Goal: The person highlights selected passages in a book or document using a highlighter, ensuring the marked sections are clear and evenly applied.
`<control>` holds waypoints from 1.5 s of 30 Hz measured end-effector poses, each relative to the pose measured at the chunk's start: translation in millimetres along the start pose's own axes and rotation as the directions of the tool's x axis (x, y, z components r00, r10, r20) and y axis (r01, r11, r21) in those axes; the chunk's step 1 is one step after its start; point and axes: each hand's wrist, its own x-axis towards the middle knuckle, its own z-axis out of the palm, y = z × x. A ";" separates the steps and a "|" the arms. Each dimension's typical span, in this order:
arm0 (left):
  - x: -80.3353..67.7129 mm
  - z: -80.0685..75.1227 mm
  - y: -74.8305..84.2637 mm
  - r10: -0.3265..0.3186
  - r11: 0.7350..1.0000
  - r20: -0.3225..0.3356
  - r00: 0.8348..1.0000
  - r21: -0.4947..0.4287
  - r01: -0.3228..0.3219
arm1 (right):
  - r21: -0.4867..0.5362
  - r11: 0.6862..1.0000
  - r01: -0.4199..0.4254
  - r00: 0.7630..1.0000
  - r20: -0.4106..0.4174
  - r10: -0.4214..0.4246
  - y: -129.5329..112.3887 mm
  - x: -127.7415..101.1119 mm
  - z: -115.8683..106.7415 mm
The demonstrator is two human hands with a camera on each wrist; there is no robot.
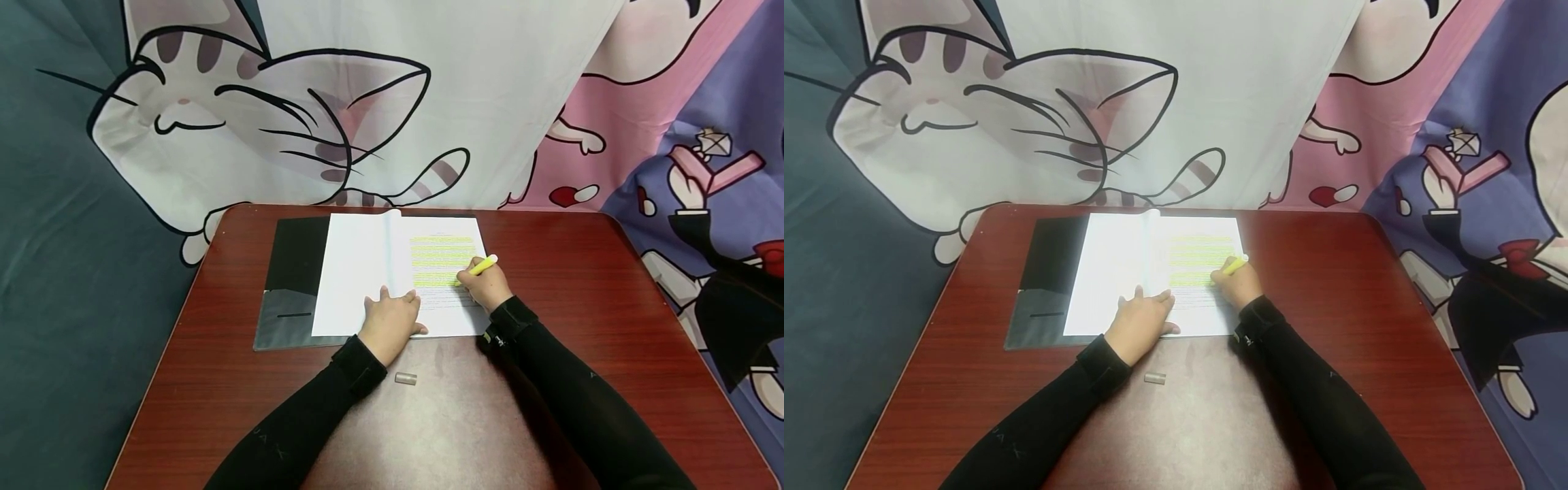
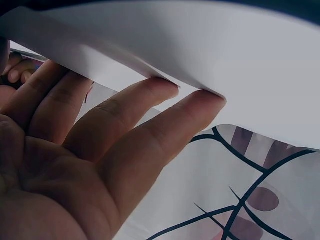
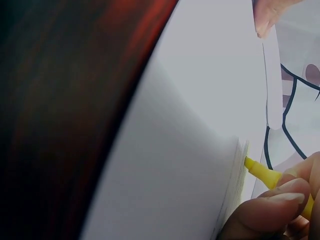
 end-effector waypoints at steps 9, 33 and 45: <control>-0.1 0.0 0.1 -0.007 1.000 -0.008 1.000 -0.001 0.007 | 0.007 1.000 0.002 1.000 0.010 -0.002 4.0 2.4 -5.3; 0.0 2.0 0.3 0.008 1.000 -0.056 0.998 -0.004 -0.008 | -0.003 0.999 -0.034 0.999 -0.004 0.034 4.8 1.1 -12.7; -1.6 3.9 0.6 0.005 1.000 -0.060 0.998 0.001 -0.005 | -0.016 0.999 -0.036 0.999 -0.029 0.036 6.5 -0.6 -13.7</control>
